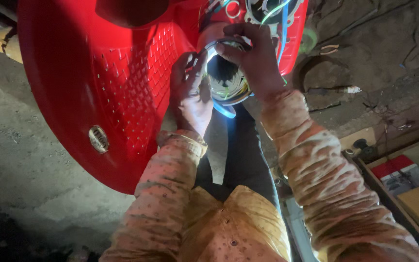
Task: The person sits on the floor with a motor stator resting on their lap against a red plastic chair, threading green insulated wire through the stator slots and pressing the windings into place by hand, working around the stator circumference slot by slot.
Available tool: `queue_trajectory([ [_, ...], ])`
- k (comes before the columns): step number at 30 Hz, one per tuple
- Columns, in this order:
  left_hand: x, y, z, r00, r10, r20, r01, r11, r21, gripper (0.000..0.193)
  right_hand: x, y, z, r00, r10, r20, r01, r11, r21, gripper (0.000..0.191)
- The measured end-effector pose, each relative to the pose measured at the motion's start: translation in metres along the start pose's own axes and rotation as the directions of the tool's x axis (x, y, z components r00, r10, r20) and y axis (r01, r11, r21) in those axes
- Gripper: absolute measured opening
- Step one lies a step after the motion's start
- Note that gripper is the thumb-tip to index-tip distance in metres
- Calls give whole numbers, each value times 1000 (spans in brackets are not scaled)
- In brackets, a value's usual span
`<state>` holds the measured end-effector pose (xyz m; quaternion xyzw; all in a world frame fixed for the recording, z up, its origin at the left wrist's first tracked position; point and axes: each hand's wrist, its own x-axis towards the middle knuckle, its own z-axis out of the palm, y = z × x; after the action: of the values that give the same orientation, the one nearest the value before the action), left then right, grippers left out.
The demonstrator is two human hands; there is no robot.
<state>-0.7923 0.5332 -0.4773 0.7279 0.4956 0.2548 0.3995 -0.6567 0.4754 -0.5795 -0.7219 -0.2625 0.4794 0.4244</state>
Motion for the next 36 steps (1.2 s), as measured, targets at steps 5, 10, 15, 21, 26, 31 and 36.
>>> queue_trajectory([
  [5, 6, 2, -7, 997, 3, 75, -4, 1000, 19, 62, 9, -2, -1, 990, 122, 67, -127, 989, 71, 41],
  [10, 5, -2, -7, 992, 80, 94, -84, 996, 40, 65, 14, 1, 2, 997, -75, 16, 77, 970, -229, 41],
  [15, -2, -5, -9, 986, 77, 150, -91, 992, 90, 55, 2, -26, -5, 980, -199, 19, 199, 979, -41, 44],
  [21, -29, -27, -24, 896, 284, 342, -376, 895, 240, 40, -55, -40, -48, 823, -512, 245, 546, 596, -588, 35],
  [26, -27, -49, -26, 716, 191, 671, -482, 831, 278, 40, -48, -37, -51, 675, -461, 576, 736, 367, -569, 20],
  [31, -14, -62, -17, 662, 155, 733, -589, 712, 382, 4, -44, -32, -39, 673, -332, 661, 738, 261, -622, 11],
  [36, -18, -68, -12, 704, 330, 628, -622, 713, 323, 8, -50, -27, -33, 709, -309, 634, 705, 269, -656, 15],
])
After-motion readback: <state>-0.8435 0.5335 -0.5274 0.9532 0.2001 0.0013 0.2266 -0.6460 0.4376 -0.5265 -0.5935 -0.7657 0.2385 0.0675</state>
